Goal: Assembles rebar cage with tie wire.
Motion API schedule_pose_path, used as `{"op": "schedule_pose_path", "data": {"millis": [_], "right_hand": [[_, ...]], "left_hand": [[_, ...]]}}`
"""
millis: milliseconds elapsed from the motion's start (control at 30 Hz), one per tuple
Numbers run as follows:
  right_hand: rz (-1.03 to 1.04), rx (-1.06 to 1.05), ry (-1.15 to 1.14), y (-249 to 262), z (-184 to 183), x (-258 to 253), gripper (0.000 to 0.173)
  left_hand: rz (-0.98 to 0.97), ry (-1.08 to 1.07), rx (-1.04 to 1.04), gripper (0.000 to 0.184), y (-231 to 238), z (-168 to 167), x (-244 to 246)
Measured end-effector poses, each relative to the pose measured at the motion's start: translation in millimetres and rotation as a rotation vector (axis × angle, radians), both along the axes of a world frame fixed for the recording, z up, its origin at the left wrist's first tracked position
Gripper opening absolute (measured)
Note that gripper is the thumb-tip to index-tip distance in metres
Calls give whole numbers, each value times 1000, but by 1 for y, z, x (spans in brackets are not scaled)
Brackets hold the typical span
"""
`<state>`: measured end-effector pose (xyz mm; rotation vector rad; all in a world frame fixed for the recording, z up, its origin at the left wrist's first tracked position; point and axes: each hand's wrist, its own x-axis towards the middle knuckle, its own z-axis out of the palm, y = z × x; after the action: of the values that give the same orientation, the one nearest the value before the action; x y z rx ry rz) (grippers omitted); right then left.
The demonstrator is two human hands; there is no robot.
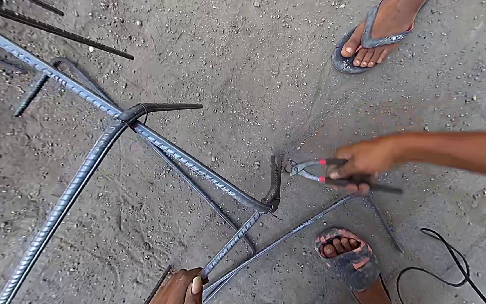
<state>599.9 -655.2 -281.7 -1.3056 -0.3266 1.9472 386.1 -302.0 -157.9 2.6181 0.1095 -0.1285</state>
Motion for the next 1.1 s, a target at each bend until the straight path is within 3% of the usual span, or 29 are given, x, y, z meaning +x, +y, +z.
{"op": "schedule_pose_path", "data": {"millis": [233, 333, 367, 467, 500, 600, 733, 833, 933, 1000, 1100], "right_hand": [[-591, 11, 275, 14, 18, -115, 31], [-747, 34, 373, 29, 24, -146, 28], [-765, 58, 448, 29, 22, -148, 28], [-838, 251, 967, 20, 14, -151, 27], [-829, 276, 997, 20, 16, -154, 28], [-593, 86, 579, 22, 31, -173, 32], [58, -146, -231, 31, 53, -181, 42], [238, -239, -590, 39, 60, -155, 48], [140, -256, -736, 47, 64, -123, 67], [-123, -247, -954, 53, 74, -113, 74], [-642, -42, -1209, 84, 80, -95, 69]], "left_hand": [[-10, -24, 32, 61, 0, -3, -1], [-19, -58, 46, 62, -3, -3, 0], [-21, -62, 65, 62, -3, -2, 0], [-24, -69, 160, 63, -4, -1, -2], [-27, -75, 186, 63, -5, -1, -2], [-45, -128, 266, 61, -4, -1, -4], [-51, -152, 313, 58, -3, 1, -7], [-30, -129, 280, 57, -2, 7, -10], [1, -107, 255, 56, -1, 12, -11], [48, -115, 245, 55, -1, 12, -14], [110, -148, 229, 57, 0, 12, -16]]}}
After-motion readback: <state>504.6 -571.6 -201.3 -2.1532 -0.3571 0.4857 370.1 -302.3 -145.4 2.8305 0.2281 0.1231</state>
